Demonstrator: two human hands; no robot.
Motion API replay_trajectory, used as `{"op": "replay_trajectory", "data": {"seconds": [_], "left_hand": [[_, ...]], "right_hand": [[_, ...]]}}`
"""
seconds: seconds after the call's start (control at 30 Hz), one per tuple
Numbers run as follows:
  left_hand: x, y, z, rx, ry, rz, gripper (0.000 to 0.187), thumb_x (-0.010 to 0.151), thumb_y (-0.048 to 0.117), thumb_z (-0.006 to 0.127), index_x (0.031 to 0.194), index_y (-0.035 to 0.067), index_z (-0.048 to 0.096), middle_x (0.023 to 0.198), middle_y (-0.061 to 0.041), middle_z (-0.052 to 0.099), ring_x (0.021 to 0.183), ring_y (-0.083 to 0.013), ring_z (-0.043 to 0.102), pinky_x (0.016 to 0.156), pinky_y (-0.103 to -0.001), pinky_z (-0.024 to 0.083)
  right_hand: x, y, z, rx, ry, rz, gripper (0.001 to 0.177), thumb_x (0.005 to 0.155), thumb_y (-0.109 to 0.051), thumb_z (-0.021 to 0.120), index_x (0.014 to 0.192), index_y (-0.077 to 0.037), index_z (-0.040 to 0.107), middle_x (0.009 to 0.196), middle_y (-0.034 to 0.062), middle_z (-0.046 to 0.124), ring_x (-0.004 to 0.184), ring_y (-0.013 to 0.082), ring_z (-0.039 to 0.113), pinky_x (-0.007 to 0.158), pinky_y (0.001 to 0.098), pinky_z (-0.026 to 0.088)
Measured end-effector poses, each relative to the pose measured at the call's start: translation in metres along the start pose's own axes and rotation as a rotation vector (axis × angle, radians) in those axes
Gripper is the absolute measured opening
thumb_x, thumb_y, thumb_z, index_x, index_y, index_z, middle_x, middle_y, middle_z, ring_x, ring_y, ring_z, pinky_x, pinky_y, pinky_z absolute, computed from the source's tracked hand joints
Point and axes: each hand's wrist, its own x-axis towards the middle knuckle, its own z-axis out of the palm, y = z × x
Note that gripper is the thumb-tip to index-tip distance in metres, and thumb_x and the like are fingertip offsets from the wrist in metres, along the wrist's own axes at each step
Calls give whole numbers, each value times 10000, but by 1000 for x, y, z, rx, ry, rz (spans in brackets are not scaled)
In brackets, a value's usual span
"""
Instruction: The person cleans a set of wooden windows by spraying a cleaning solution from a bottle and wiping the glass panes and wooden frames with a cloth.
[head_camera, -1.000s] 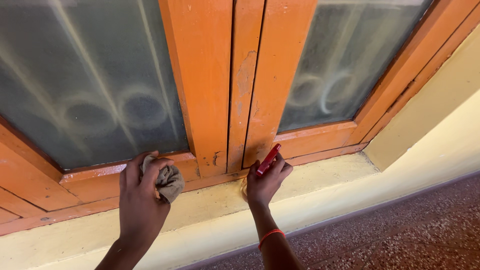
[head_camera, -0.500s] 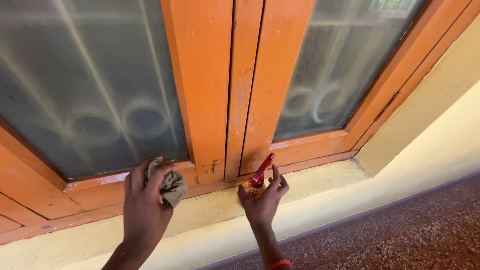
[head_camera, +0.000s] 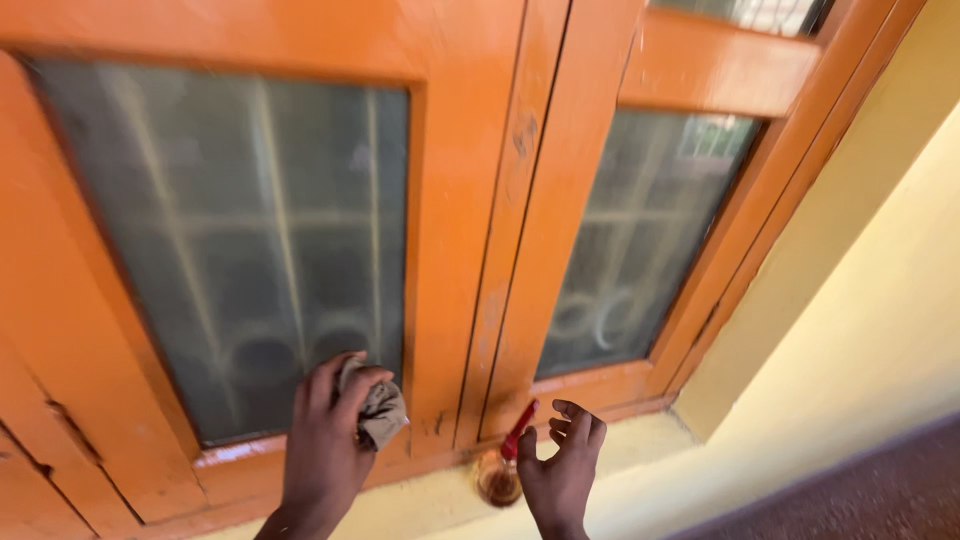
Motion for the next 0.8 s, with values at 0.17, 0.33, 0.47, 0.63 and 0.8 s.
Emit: {"op": "replay_trajectory", "data": {"seconds": [0.17, 0.33, 0.47, 0.63, 0.8], "left_hand": [[45, 18, -34, 11, 0, 31, 727, 560, -124, 764, 1199, 201, 639, 1413, -77, 488, 1313, -387, 453, 1038, -477, 480], [90, 40, -66, 28, -39, -24, 762, 596, -105, 803, 1247, 257, 641, 1458, -32, 469, 1314, -365, 444, 1056, -460, 484], [119, 49, -92, 15, -34, 39, 777, 618, -113, 798, 1275, 260, 618, 1462, -37, 444, 1331, -366, 431, 1045, -465, 494], [151, 58, -116, 41, -125, 62, 848, 664, -172, 709, 1347, 309, 566, 1533, -1, 392, 1418, -315, 379, 1007, -414, 552], [177, 70, -124, -6, -93, 180, 947, 678, -204, 668, 1461, 297, 486, 1578, -6, 399, 1429, -307, 390, 1034, -432, 529]], "right_hand": [[36, -81, 6, 77, -114, 78, 360, 813, -65, 688, 1157, -53, 582, 1157, 121, 532, 751, 223, 715, 694, 376, 590], [56, -173, 14, 130, -141, 106, 380, 824, -91, 707, 1181, -66, 580, 1125, 87, 595, 627, 251, 691, 654, 369, 580], [75, -218, 14, 338, -267, 205, 332, 885, -79, 611, 1212, -73, 553, 1000, 106, 724, 681, 224, 779, 631, 345, 601], [107, -242, 34, 589, -278, -25, 304, 971, -133, 574, 1243, -4, 616, 1078, 156, 767, 1043, 218, 734, 905, 336, 552], [130, -284, 30, 773, -549, 57, 556, 962, -257, 577, 1485, -109, 459, 1449, 87, 548, 1345, 199, 532, 1100, 398, 451]]}}
